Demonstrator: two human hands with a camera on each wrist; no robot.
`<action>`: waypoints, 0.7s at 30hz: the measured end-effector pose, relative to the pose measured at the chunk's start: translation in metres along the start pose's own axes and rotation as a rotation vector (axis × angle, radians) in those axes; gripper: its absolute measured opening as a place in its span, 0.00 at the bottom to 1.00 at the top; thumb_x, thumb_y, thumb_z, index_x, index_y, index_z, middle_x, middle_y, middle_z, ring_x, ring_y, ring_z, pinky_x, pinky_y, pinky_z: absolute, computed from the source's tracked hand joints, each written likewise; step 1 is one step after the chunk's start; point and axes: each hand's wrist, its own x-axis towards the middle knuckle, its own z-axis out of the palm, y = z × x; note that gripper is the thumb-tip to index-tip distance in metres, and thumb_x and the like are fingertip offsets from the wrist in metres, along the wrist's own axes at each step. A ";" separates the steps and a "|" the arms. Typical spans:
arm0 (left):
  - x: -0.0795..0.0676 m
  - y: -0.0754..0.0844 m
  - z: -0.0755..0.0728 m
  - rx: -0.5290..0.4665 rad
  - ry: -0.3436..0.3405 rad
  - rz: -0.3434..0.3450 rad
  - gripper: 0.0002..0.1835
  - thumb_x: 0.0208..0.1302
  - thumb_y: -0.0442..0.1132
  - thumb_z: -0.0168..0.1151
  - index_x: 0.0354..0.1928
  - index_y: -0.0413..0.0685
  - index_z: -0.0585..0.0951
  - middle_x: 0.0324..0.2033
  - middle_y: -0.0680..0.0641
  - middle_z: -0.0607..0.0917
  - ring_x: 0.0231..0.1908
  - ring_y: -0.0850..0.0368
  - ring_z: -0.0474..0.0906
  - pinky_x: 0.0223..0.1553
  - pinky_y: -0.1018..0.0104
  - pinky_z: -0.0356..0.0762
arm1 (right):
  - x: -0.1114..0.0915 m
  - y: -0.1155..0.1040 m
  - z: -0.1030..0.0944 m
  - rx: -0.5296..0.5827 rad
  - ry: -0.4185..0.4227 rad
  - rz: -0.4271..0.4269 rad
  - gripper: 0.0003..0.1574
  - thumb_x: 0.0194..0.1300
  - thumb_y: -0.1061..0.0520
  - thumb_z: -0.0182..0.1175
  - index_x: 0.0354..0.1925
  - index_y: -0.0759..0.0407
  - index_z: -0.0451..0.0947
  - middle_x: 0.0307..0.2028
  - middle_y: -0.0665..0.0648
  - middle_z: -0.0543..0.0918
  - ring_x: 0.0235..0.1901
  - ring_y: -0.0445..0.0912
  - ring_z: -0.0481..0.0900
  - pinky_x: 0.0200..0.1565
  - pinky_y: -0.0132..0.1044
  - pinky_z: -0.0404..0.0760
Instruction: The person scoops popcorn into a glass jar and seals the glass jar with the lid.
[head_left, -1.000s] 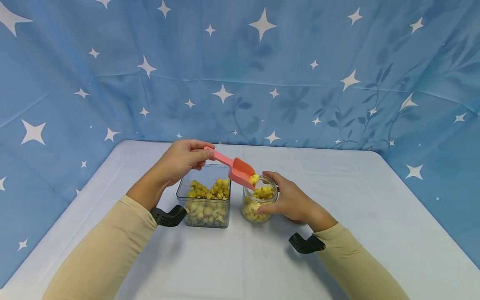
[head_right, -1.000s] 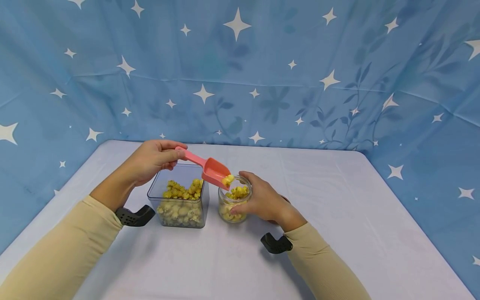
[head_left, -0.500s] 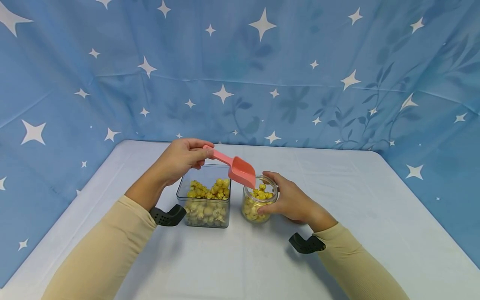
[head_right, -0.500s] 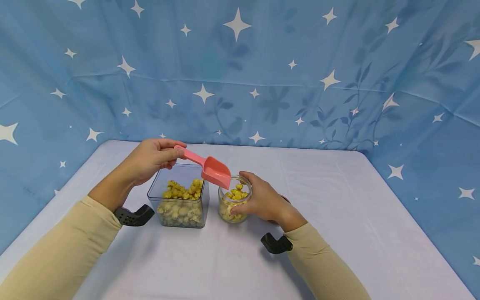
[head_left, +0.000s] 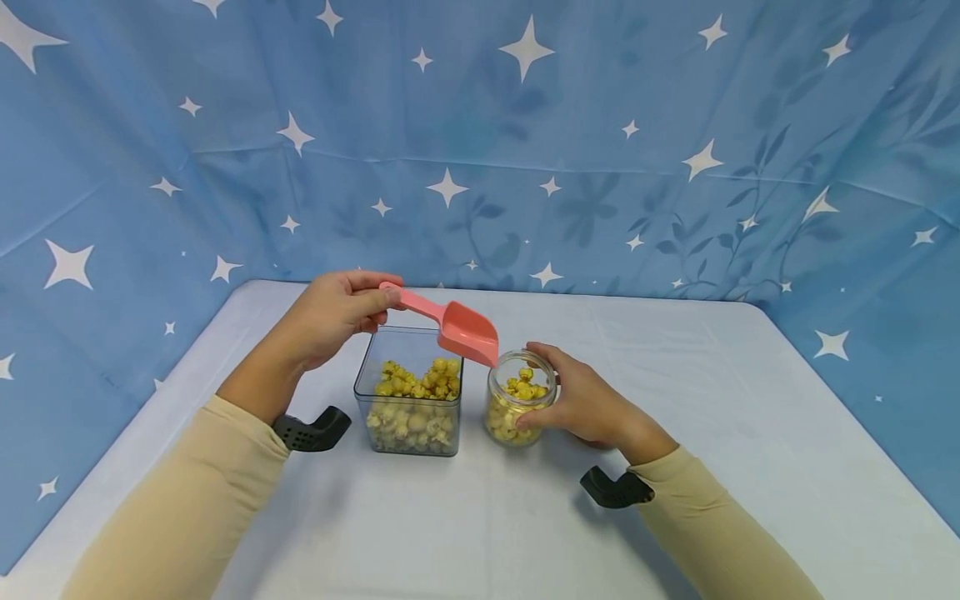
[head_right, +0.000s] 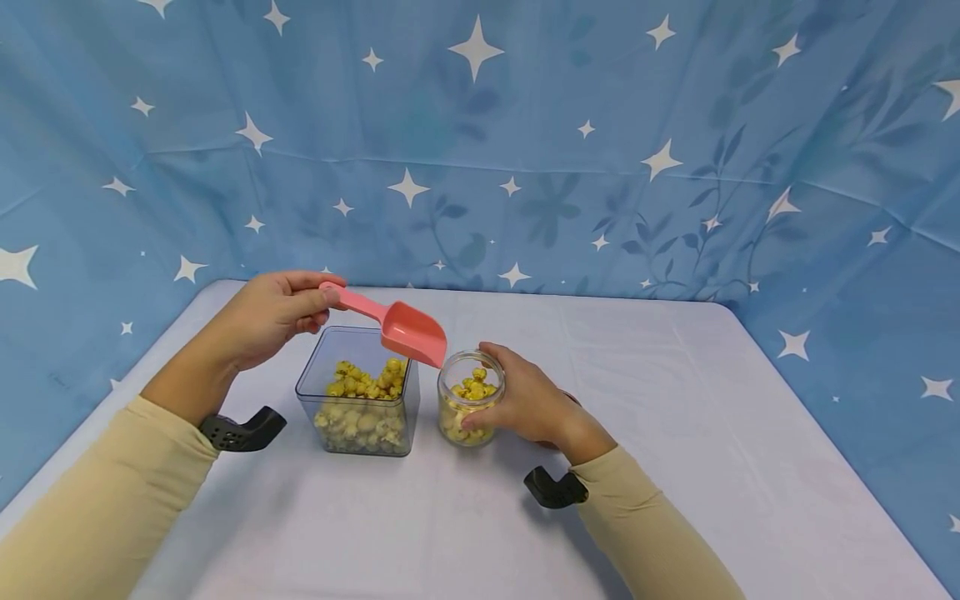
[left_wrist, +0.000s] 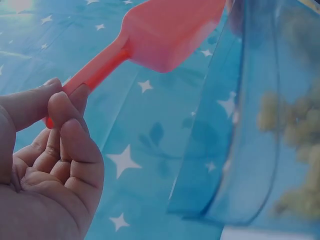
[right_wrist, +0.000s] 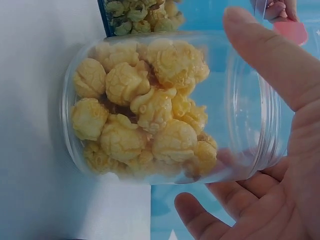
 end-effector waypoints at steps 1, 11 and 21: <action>-0.002 0.000 -0.003 -0.006 0.001 0.005 0.23 0.75 0.41 0.58 0.65 0.34 0.74 0.37 0.45 0.78 0.35 0.55 0.74 0.39 0.67 0.76 | 0.000 0.000 0.000 -0.003 0.002 -0.011 0.68 0.48 0.46 0.81 0.75 0.64 0.54 0.69 0.63 0.68 0.64 0.60 0.69 0.62 0.58 0.70; -0.018 -0.003 -0.034 -0.024 0.039 0.030 0.25 0.76 0.40 0.55 0.68 0.30 0.69 0.38 0.52 0.81 0.36 0.57 0.73 0.39 0.70 0.77 | 0.003 -0.019 -0.011 -0.040 0.034 -0.108 0.68 0.47 0.47 0.82 0.76 0.59 0.55 0.73 0.57 0.62 0.67 0.61 0.65 0.66 0.58 0.64; -0.031 -0.006 -0.054 0.042 0.067 0.038 0.26 0.76 0.41 0.56 0.67 0.28 0.69 0.35 0.54 0.80 0.35 0.58 0.74 0.39 0.71 0.77 | 0.022 -0.047 -0.007 -0.086 -0.017 -0.209 0.68 0.48 0.45 0.81 0.77 0.59 0.53 0.75 0.56 0.60 0.70 0.57 0.62 0.67 0.54 0.65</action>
